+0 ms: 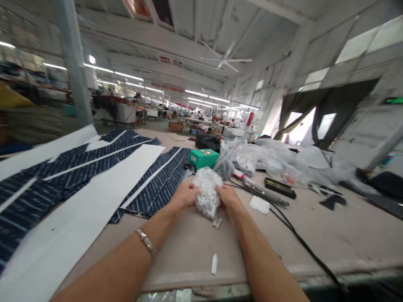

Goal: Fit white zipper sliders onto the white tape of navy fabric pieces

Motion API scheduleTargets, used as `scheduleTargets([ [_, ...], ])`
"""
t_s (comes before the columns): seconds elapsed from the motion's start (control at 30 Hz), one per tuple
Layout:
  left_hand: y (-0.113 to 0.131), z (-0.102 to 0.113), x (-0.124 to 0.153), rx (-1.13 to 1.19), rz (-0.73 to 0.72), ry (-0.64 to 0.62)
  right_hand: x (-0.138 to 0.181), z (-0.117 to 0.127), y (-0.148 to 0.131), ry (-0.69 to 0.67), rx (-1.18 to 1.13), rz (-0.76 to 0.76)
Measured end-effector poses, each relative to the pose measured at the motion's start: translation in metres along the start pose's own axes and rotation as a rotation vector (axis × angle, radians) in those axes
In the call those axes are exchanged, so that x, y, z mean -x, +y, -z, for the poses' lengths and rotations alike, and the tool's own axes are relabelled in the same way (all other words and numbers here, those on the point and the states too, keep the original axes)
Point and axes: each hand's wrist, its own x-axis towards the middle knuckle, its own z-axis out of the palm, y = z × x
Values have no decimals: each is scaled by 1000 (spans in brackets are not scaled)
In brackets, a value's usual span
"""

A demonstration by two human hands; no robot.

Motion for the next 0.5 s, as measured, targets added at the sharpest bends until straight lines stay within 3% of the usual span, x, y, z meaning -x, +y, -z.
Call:
scheduleTargets([
  [0.23,2,-1,10,147,100,0,-12,-14,1,-18,-570,-63],
  [0.5,16,1,20,85,206,-33,-20,-22,1,-23,-892,-86],
])
